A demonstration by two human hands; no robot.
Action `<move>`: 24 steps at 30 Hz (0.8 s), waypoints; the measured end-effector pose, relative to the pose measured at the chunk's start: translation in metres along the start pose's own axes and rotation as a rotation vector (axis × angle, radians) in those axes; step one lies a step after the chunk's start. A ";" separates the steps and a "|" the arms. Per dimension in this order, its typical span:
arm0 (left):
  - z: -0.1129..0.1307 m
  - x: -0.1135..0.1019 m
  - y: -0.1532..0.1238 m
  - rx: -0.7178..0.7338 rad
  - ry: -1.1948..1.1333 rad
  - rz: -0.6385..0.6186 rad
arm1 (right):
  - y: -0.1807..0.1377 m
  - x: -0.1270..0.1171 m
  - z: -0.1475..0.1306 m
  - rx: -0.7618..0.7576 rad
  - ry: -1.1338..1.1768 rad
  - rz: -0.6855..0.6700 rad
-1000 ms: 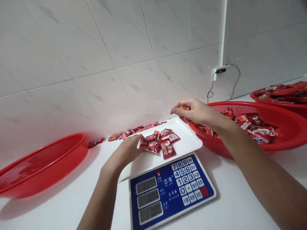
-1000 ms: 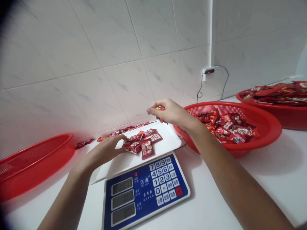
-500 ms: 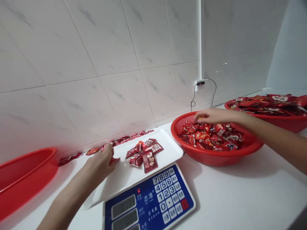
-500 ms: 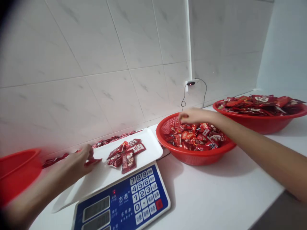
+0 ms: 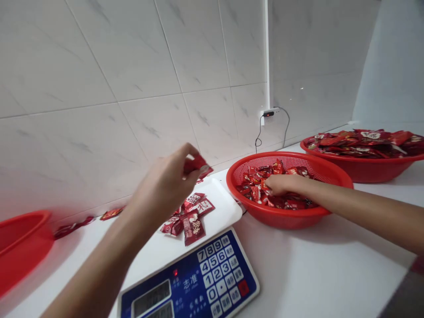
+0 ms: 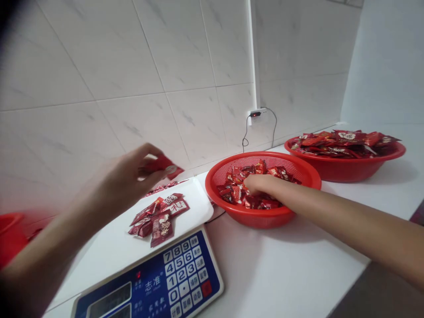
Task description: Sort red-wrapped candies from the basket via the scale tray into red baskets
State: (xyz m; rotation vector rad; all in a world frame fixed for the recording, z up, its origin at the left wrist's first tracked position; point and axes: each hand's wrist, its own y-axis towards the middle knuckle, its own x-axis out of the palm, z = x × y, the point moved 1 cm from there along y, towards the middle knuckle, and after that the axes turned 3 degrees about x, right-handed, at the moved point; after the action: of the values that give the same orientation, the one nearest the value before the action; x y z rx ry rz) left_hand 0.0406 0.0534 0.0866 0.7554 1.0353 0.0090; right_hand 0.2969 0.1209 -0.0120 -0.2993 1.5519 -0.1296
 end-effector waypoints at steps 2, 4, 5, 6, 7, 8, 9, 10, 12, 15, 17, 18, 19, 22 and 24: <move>0.009 0.021 0.009 0.030 -0.094 -0.029 | 0.000 0.003 0.007 0.012 0.009 0.014; 0.015 0.037 0.007 0.090 -0.103 -0.169 | -0.003 0.005 0.011 0.016 0.019 0.091; 0.017 0.041 0.003 0.133 -0.076 -0.254 | -0.004 0.006 0.012 0.016 0.020 0.136; 0.020 0.043 -0.004 0.181 -0.037 -0.322 | -0.006 0.008 0.012 0.014 0.021 0.174; 0.021 0.042 -0.011 0.225 0.004 -0.368 | -0.007 0.009 0.011 0.010 0.021 0.195; 0.022 0.039 -0.020 0.254 0.035 -0.381 | -0.007 0.009 0.010 0.006 0.021 0.200; 0.023 0.032 -0.028 0.261 0.058 -0.370 | -0.007 0.009 0.008 0.001 0.022 0.195; 0.022 0.024 -0.035 0.247 0.078 -0.343 | -0.007 0.008 0.007 -0.003 0.024 0.189; 0.018 0.004 -0.049 0.202 0.128 -0.261 | -0.007 0.002 0.003 -0.006 0.033 0.201; 0.006 -0.027 -0.066 0.148 0.222 -0.117 | -0.012 -0.018 -0.004 -0.010 0.068 0.319; -0.003 -0.044 -0.076 0.096 0.257 -0.037 | -0.020 -0.035 -0.014 -0.044 0.143 0.491; -0.007 -0.051 -0.081 0.063 0.266 -0.001 | -0.025 -0.045 -0.021 -0.081 0.206 0.595; -0.010 -0.057 -0.085 0.031 0.271 0.029 | -0.031 -0.054 -0.030 -0.136 0.331 0.715; -0.017 -0.068 -0.093 -0.034 0.274 0.095 | -0.041 -0.072 -0.069 -0.316 0.697 0.710; -0.018 -0.071 -0.095 -0.054 0.270 0.100 | -0.040 -0.075 -0.098 -0.418 0.910 0.518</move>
State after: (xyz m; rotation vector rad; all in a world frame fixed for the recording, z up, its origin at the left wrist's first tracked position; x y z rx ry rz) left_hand -0.0434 -0.0322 0.0823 0.7696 1.2468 0.2293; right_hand 0.2017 0.0917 0.0715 -0.1512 2.5108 0.5445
